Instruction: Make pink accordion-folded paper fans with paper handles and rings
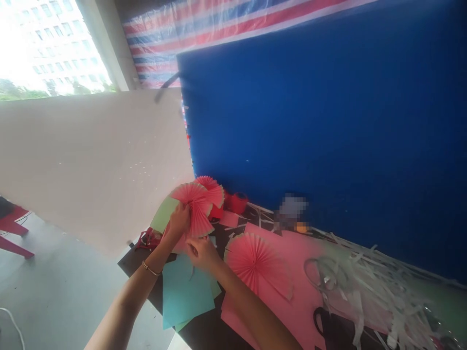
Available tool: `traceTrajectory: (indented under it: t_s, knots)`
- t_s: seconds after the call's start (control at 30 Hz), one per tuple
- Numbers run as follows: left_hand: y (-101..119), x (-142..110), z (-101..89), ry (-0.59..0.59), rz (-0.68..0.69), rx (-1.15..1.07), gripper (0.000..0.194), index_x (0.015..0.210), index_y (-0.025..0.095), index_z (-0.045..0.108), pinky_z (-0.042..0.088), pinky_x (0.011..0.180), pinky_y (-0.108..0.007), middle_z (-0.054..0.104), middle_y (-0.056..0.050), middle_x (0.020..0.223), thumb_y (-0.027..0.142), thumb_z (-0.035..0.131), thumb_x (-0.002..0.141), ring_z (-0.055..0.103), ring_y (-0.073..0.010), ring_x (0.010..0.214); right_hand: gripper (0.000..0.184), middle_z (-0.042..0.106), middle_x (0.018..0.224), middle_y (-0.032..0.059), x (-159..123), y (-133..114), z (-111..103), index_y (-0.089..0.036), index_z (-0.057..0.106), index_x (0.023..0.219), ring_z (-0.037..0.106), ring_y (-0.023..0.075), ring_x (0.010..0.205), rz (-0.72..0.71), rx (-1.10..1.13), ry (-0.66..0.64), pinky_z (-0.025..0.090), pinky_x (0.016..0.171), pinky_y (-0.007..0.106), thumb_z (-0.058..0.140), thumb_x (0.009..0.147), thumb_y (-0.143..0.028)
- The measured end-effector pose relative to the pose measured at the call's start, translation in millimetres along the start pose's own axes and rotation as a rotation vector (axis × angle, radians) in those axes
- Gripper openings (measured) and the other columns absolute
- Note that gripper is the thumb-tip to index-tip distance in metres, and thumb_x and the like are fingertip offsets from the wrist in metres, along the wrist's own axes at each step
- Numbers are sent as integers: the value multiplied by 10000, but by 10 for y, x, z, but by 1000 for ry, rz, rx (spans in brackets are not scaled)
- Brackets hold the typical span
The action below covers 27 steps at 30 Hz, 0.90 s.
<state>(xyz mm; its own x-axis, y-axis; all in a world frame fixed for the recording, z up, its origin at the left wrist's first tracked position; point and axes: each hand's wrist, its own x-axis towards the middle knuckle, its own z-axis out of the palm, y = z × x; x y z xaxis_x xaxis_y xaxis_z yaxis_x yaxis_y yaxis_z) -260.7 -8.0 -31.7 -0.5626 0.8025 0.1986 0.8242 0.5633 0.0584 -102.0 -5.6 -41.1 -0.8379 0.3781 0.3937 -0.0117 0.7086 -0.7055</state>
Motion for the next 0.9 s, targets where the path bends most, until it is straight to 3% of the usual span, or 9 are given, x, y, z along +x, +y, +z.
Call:
traceTrajectory:
  t_s: [0.1, 0.2, 0.3, 0.43, 0.73, 0.9]
  knots:
    - [-20, 4, 20, 2, 3, -12, 433, 1284, 227, 403, 451, 698, -369, 431, -164, 1171, 176, 345, 858, 494, -292, 997, 155, 526, 564, -37, -68, 87, -12, -186, 600, 738, 434, 84, 518, 18, -14, -7, 290, 542, 192, 469, 757, -106]
    - [-52, -1, -7, -1, 13, -48, 448, 1289, 266, 411, 447, 718, -374, 435, -146, 1188, 189, 368, 850, 514, -282, 975, 162, 518, 560, -42, -114, 140, -29, -192, 599, 746, 426, 84, 509, 50, -16, -15, 279, 526, 189, 464, 762, -104]
    - [-77, -14, -55, 22, 27, -103, 401, 1218, 291, 503, 421, 804, -373, 448, -109, 1221, 198, 393, 843, 496, -268, 1024, 158, 529, 573, -38, -147, 160, -49, -196, 604, 765, 439, 87, 509, 87, -13, -16, 282, 517, 189, 465, 773, -121]
    - [-37, -36, -52, 73, -54, -176, 323, 1097, 238, 607, 389, 834, -400, 493, -126, 1193, 263, 420, 835, 485, -292, 1027, 163, 546, 576, -29, -196, 171, -74, -196, 618, 793, 462, 93, 505, 141, -5, -5, 308, 520, 192, 460, 795, -158]
    - [114, -15, 42, 100, -232, -284, 300, 833, 178, 670, 347, 806, -434, 542, -166, 1084, 392, 469, 771, 438, -359, 1062, 189, 594, 611, -9, -300, 208, -114, -194, 642, 808, 498, 106, 528, 226, 25, 9, 345, 533, 203, 456, 792, -161]
    - [146, 51, 67, 45, -284, -431, 216, 781, 162, 640, 367, 734, -366, 589, -121, 896, 312, 494, 730, 472, -308, 1000, 193, 587, 610, -8, -337, 219, -121, -188, 644, 819, 483, 106, 527, 249, 51, 25, 351, 537, 206, 457, 783, -154]
